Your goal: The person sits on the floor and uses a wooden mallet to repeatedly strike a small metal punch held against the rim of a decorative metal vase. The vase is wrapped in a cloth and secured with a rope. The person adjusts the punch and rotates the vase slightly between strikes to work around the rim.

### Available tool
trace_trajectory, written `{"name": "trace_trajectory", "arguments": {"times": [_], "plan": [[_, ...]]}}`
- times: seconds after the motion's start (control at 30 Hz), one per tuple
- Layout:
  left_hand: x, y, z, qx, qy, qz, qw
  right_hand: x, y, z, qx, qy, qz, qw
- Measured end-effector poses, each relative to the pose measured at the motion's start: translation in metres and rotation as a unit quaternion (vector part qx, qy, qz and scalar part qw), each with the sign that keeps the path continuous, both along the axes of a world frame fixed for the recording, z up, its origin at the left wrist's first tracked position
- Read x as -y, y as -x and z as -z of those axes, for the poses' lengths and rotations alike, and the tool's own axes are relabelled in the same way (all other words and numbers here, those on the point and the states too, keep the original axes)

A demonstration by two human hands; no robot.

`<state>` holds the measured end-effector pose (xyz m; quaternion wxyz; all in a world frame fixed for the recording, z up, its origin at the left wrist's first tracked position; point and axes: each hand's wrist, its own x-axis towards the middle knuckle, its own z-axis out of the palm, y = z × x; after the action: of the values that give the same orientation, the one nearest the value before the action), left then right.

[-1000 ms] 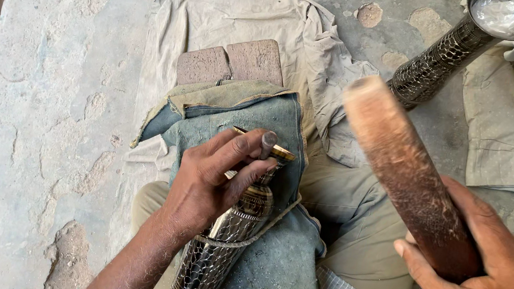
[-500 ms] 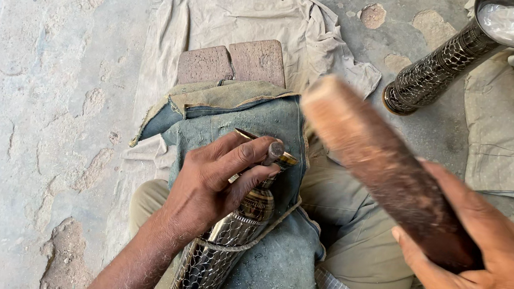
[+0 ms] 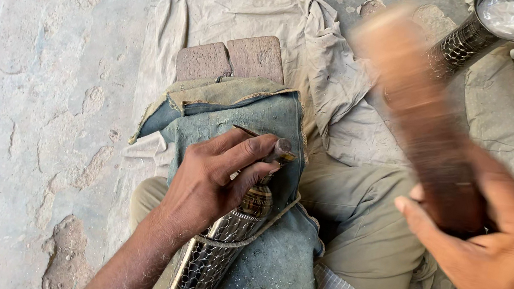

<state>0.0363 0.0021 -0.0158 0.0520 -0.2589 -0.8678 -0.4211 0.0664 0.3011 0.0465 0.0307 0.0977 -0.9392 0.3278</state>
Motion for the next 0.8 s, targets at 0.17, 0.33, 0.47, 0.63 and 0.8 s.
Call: {"name": "trace_trajectory", "arguments": {"times": [0.17,0.33,0.47,0.63,0.8], "plan": [[0.0,-0.001,0.0,0.0,0.003,-0.001,1.0,-0.023,-0.018,0.014,-0.005,-0.145,-0.07,0.987],[0.004,-0.001,-0.004,-0.012,-0.059,-0.012,0.998,-0.017,-0.035,0.058,0.118,0.207,0.079,0.968],[0.003,0.005,-0.004,0.007,-0.011,0.007,1.0,-0.024,-0.025,0.077,0.315,0.456,0.104,0.826],[0.004,0.005,0.001,0.032,0.005,0.005,0.999,-0.037,-0.036,0.057,0.185,0.373,0.005,0.909],[0.004,0.005,0.005,0.04,-0.039,-0.001,0.998,-0.027,-0.027,0.048,0.185,0.194,-0.054,0.962]]}}
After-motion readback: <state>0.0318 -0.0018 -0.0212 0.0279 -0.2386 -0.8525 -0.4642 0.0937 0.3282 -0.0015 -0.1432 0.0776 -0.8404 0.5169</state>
